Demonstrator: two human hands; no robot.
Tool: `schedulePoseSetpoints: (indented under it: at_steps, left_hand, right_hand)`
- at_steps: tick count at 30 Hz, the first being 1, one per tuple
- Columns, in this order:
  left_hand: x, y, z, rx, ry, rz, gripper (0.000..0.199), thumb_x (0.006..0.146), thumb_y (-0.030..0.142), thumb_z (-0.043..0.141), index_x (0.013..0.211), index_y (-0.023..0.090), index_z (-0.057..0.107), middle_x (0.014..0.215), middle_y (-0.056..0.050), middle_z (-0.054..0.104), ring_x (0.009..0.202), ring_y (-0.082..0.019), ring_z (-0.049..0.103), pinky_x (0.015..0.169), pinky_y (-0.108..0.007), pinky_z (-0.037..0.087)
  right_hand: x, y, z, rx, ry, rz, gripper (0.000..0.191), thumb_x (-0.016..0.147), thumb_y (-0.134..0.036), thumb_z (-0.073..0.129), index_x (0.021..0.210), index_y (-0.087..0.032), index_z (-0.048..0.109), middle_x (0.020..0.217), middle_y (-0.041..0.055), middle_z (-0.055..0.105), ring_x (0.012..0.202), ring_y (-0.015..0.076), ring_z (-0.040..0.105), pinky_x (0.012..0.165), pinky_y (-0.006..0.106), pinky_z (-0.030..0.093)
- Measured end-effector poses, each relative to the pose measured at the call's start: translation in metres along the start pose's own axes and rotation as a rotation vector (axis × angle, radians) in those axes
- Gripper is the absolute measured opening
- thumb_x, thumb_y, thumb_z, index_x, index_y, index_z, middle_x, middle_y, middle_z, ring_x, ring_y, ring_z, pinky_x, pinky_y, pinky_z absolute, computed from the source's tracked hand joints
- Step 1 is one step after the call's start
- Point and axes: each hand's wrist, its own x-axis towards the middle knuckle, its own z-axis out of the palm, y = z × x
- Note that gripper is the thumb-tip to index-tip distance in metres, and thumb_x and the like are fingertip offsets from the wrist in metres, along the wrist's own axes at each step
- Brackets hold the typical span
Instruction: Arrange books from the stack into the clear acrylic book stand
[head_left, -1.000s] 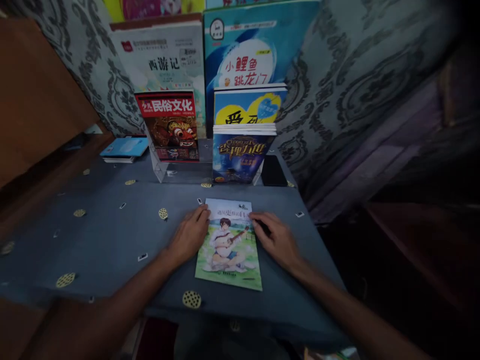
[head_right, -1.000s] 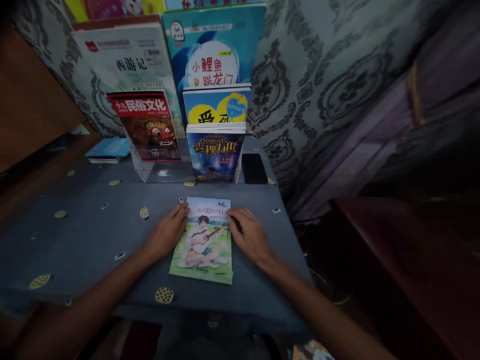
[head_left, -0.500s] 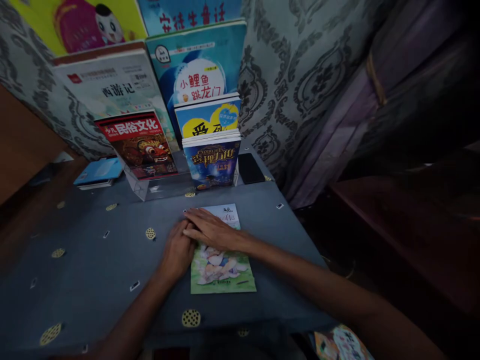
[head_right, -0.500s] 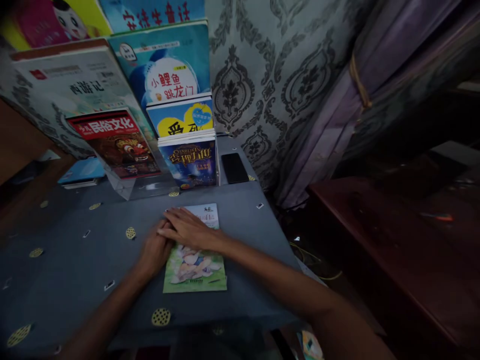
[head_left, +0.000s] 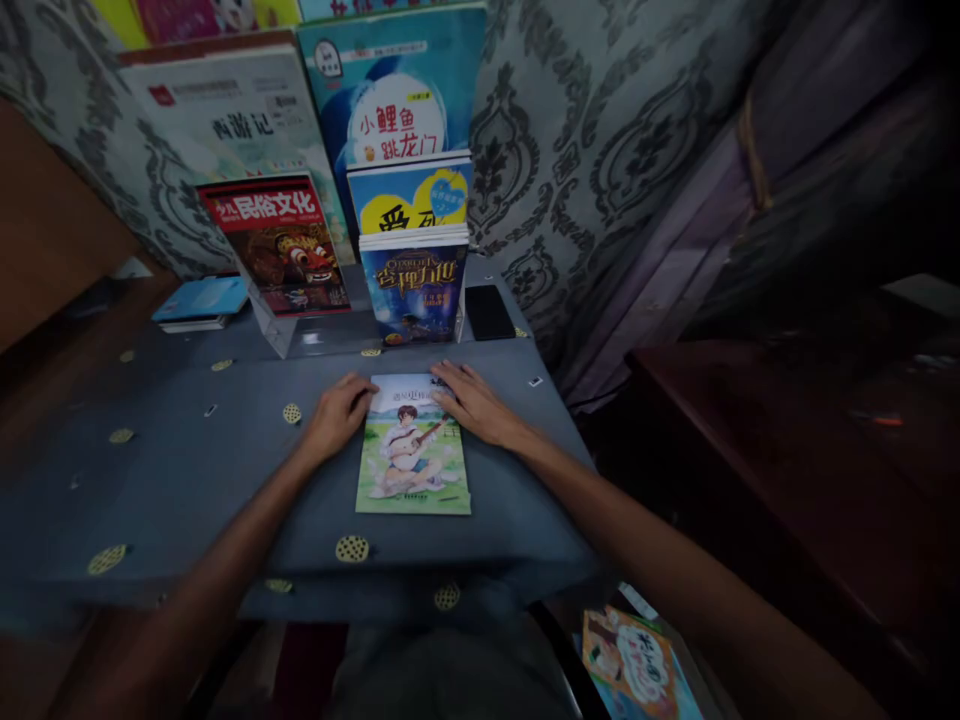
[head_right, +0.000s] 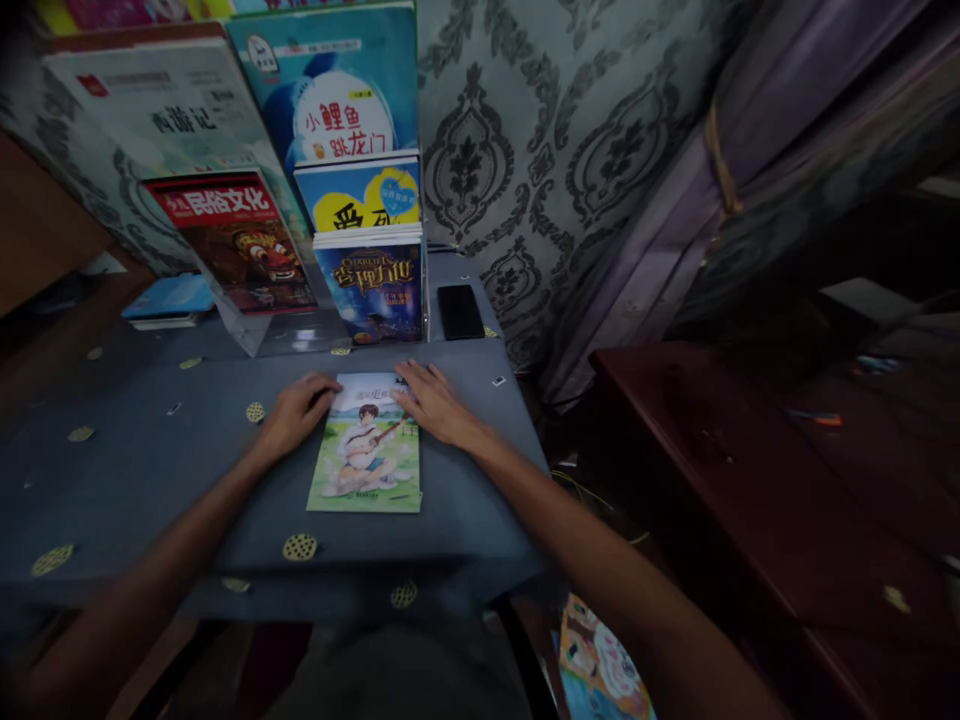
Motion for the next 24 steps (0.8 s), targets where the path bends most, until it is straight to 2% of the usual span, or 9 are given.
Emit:
schedulePoseSetpoints:
  at_steps: [4,7,11,14,18,21,24]
  left_hand:
    - [0.023,-0.015,-0.003,-0.045,-0.026,-0.063,0.022,0.091,0.029,0.050,0.096,0.018,0.068,0.087,-0.004,0.064,0.079,-0.018,0.059,0.075,-0.030,0.049]
    - [0.026,-0.020,0.003,-0.026,-0.008,-0.060,0.020,0.088,0.027,0.053,0.094,0.017,0.068,0.085,-0.003,0.062,0.078,-0.017,0.058,0.074,-0.029,0.048]
    - [0.017,-0.020,0.006,0.031,0.012,-0.017,0.020,0.089,0.025,0.052,0.099,0.018,0.068,0.092,-0.004,0.063,0.082,-0.018,0.058,0.080,-0.031,0.048]
    - [0.013,-0.020,0.006,0.048,0.002,-0.016,0.021,0.090,0.026,0.051,0.101,0.019,0.068,0.093,-0.005,0.063,0.083,-0.018,0.058,0.082,-0.031,0.049]
    - [0.015,-0.021,0.006,0.058,0.008,-0.007,0.022,0.091,0.027,0.050,0.100,0.018,0.068,0.090,-0.005,0.062,0.082,-0.018,0.057,0.082,-0.032,0.049]
    - [0.016,-0.021,0.006,0.062,0.002,-0.007,0.021,0.090,0.026,0.050,0.099,0.018,0.067,0.089,-0.004,0.062,0.081,-0.018,0.057,0.082,-0.032,0.049]
    - [0.016,-0.020,0.004,0.064,-0.011,-0.020,0.020,0.089,0.026,0.051,0.098,0.018,0.067,0.091,-0.004,0.063,0.082,-0.018,0.057,0.081,-0.032,0.049]
  right_hand:
    - [-0.004,-0.009,0.000,-0.051,-0.022,-0.015,0.059,0.105,-0.046,0.036,0.152,-0.012,0.042,0.159,0.0185,0.042,0.153,0.0300,0.028,0.124,0.057,0.023]
    - [-0.020,-0.018,-0.003,-0.071,-0.071,-0.045,0.058,0.105,-0.044,0.037,0.153,-0.011,0.041,0.161,0.0187,0.038,0.154,0.0290,0.026,0.125,0.056,0.022]
    - [-0.060,-0.037,-0.006,-0.026,-0.110,-0.115,0.057,0.106,-0.043,0.034,0.155,-0.014,0.037,0.162,0.0155,0.038,0.153,0.0247,0.030,0.126,0.054,0.024]
    - [-0.096,-0.051,-0.009,0.053,-0.112,-0.159,0.054,0.106,-0.042,0.036,0.156,-0.021,0.038,0.159,0.0105,0.044,0.150,0.0230,0.036,0.126,0.055,0.026]
    - [-0.128,-0.075,-0.015,0.109,-0.136,-0.187,0.052,0.107,-0.036,0.038,0.156,-0.021,0.036,0.152,0.0104,0.053,0.144,0.0213,0.046,0.125,0.054,0.029]
    - [-0.124,-0.108,-0.008,0.092,-0.105,-0.201,0.053,0.105,-0.037,0.043,0.155,-0.019,0.038,0.153,0.0133,0.051,0.146,0.0230,0.045,0.126,0.053,0.028]
    - [-0.100,-0.150,0.017,0.083,-0.189,-0.298,0.063,0.102,-0.045,0.051,0.154,-0.013,0.038,0.162,0.0161,0.038,0.154,0.0248,0.026,0.127,0.048,0.027]
